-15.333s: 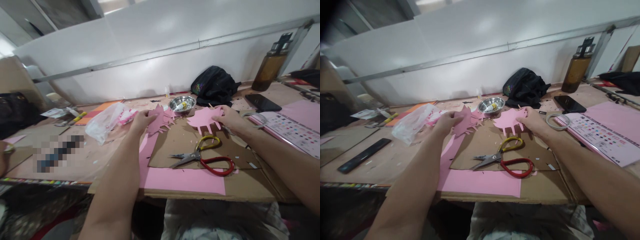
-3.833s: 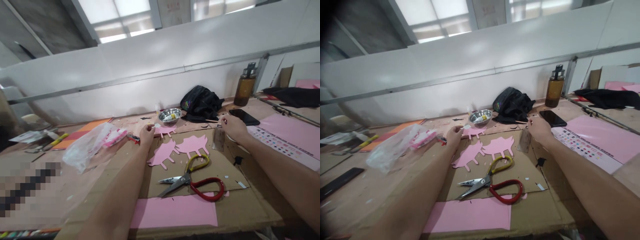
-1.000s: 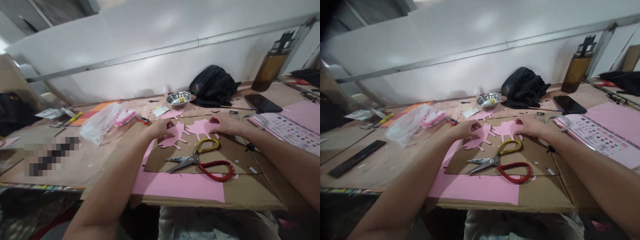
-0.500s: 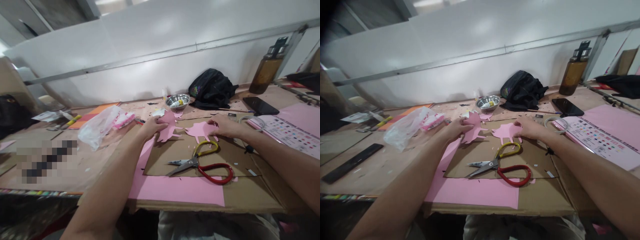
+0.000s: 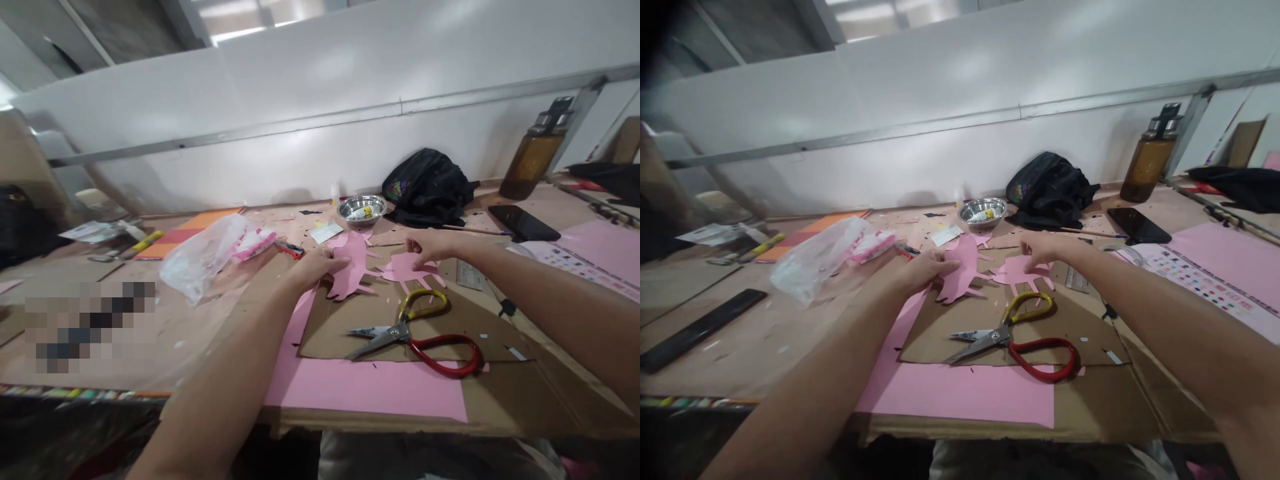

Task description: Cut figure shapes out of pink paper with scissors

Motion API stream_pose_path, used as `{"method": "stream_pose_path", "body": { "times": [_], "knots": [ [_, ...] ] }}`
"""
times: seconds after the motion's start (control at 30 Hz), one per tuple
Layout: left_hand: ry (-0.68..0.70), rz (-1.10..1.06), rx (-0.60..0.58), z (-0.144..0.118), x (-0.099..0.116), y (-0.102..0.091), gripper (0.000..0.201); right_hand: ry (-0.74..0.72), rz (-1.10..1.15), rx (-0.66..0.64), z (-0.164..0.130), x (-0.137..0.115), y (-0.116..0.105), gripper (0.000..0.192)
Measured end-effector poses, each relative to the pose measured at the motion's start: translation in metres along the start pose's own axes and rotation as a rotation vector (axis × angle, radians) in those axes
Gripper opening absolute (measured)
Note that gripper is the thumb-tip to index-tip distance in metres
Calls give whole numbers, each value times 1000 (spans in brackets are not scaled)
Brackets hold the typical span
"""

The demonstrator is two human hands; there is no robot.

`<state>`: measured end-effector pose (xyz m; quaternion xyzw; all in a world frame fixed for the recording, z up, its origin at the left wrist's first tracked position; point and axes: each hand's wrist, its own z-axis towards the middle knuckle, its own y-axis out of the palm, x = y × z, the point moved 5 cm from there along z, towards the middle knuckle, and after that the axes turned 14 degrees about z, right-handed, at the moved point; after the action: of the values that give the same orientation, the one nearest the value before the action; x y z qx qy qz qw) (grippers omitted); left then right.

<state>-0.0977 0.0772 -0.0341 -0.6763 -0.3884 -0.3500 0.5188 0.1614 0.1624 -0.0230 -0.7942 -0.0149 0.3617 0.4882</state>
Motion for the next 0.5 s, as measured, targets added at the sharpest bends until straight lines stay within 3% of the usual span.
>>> {"method": "stream_pose_path", "body": {
  "times": [0.17,0.3,0.4,0.5],
  "knots": [
    [4,-108,-73,9,-8,4,22,62,-61,-84,2,-11,-1,25],
    [31,-146,-46,15,-10,6,18,80,-95,-39,-6,-17,-2,23],
    [40,-161,10,18,-11,5,19,42,-89,37,-15,-26,-9,39],
    [41,-163,59,19,-10,2,21,-96,-47,118,-26,-46,-22,51]
  ]
}}
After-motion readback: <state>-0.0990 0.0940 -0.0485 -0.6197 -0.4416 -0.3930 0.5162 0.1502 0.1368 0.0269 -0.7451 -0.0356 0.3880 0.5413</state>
